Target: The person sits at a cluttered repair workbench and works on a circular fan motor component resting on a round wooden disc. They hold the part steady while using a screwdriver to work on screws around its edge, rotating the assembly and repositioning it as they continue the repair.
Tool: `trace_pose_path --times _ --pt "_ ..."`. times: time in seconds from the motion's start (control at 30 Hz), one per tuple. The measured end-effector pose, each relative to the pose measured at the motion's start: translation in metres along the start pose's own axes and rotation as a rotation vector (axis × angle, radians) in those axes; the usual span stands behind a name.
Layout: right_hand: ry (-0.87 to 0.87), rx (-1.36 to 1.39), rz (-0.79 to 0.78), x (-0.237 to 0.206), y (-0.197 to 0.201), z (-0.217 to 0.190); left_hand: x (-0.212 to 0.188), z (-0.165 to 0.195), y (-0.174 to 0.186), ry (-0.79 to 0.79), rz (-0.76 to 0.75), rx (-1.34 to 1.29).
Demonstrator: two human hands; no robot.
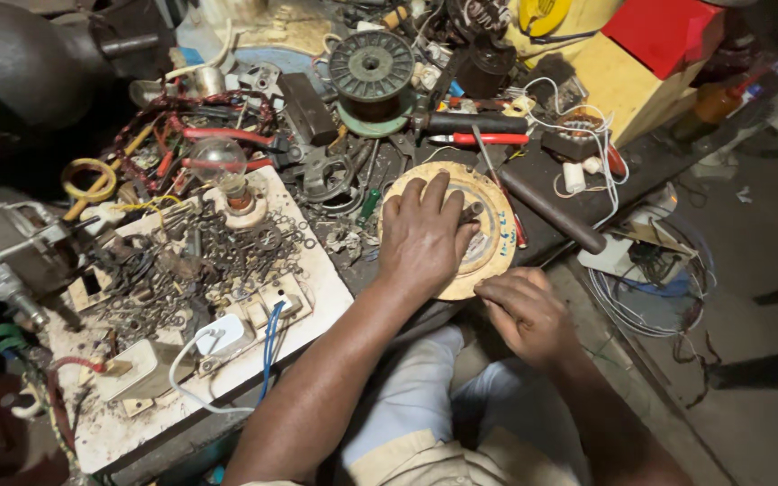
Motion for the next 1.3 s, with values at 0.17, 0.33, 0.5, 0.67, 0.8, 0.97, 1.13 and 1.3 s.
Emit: trace_pose_path --times 0.17,0.33,0.5,0.67,0.8,0.97,1.13,1.3 --pt "-0.014 -0.084 0.033 -0.001 0.001 -0.009 -0.001 0.003 0.003 -0.029 0.009 0.02" --pt "0.002 -0.144 0.036 0.003 0.003 -0.023 -0.001 0.002 0.003 -0.021 0.006 0.037" --pt "0.03 -0.141 0.03 0.007 0.004 -0.024 0.0 0.0 0.001 -0.016 0.004 0.024" --pt "0.025 -0.099 0.033 0.007 0.003 -0.02 -0.001 0.0 0.002 -0.007 -0.004 0.024" --pt "0.051 -0.1 0.044 0.006 0.005 -0.022 0.0 0.0 0.002 0.005 -0.014 0.02" --pt "0.042 -0.1 0.06 0.005 0.005 -0.02 0.0 0.001 0.001 0.007 -0.016 0.027" --pt "0.03 -0.115 0.064 0.005 0.003 -0.019 -0.001 0.001 0.001 -0.001 -0.002 0.026" --pt "0.02 -0.096 0.054 0.006 0.003 -0.018 0.001 0.0 -0.003 0.009 -0.027 0.021"
Point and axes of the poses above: each hand's wrist, its own x-axis towards the middle knuckle, its own y-axis out of the back of the hand, z = x × y, the point moved 10 cm from there along x, towards the middle knuckle, and after that the axes turned 9 degrees about -z, right-handed, at the moved point
